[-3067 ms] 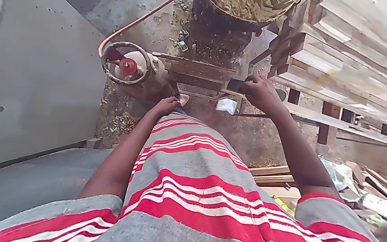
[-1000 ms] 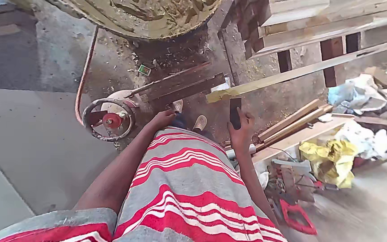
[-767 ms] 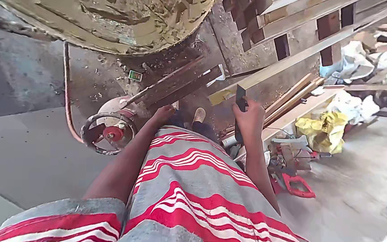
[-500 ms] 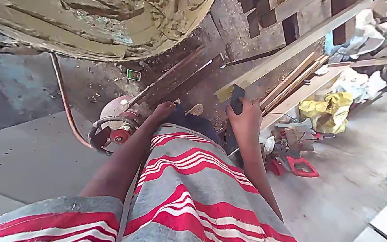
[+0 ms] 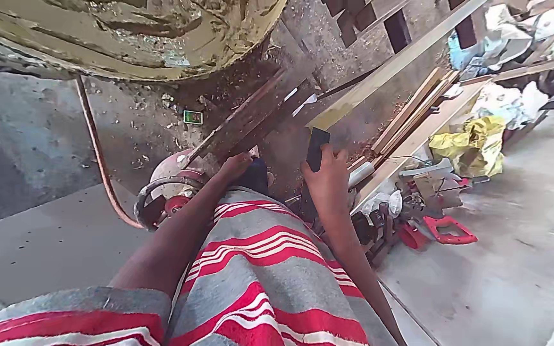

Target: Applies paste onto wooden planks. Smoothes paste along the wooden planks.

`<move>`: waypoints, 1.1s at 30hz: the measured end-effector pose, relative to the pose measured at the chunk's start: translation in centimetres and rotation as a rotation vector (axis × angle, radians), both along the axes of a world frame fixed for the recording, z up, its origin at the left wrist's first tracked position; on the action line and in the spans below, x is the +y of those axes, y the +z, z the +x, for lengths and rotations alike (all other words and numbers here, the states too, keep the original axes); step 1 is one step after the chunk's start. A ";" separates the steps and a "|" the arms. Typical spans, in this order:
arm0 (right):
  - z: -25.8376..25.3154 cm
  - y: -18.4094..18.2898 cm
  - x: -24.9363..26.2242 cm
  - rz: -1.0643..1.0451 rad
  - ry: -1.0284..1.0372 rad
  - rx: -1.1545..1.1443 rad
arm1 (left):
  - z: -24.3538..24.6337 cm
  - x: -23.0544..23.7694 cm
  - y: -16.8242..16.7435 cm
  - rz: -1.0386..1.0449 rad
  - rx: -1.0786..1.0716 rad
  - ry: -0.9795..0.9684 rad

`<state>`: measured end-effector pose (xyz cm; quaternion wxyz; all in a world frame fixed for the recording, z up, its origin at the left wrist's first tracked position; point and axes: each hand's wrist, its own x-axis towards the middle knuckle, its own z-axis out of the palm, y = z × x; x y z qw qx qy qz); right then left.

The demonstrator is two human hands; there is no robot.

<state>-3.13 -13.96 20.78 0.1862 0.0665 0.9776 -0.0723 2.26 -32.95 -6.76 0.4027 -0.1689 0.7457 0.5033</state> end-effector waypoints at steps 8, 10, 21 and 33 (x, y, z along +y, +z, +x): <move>1.0 0.3 2.9 -0.148 0.076 0.068 | 1.7 -1.3 0.2 -0.023 0.030 0.061; -0.7 0.8 4.6 -0.145 0.143 0.085 | 2.0 -1.3 0.3 -0.026 0.022 0.085; -13.6 2.1 10.2 -0.384 0.750 -0.094 | 3.1 -2.3 0.9 0.051 0.008 0.342; -25.8 4.6 4.3 -0.316 1.010 -0.763 | 6.5 -2.1 -1.6 0.002 0.044 0.718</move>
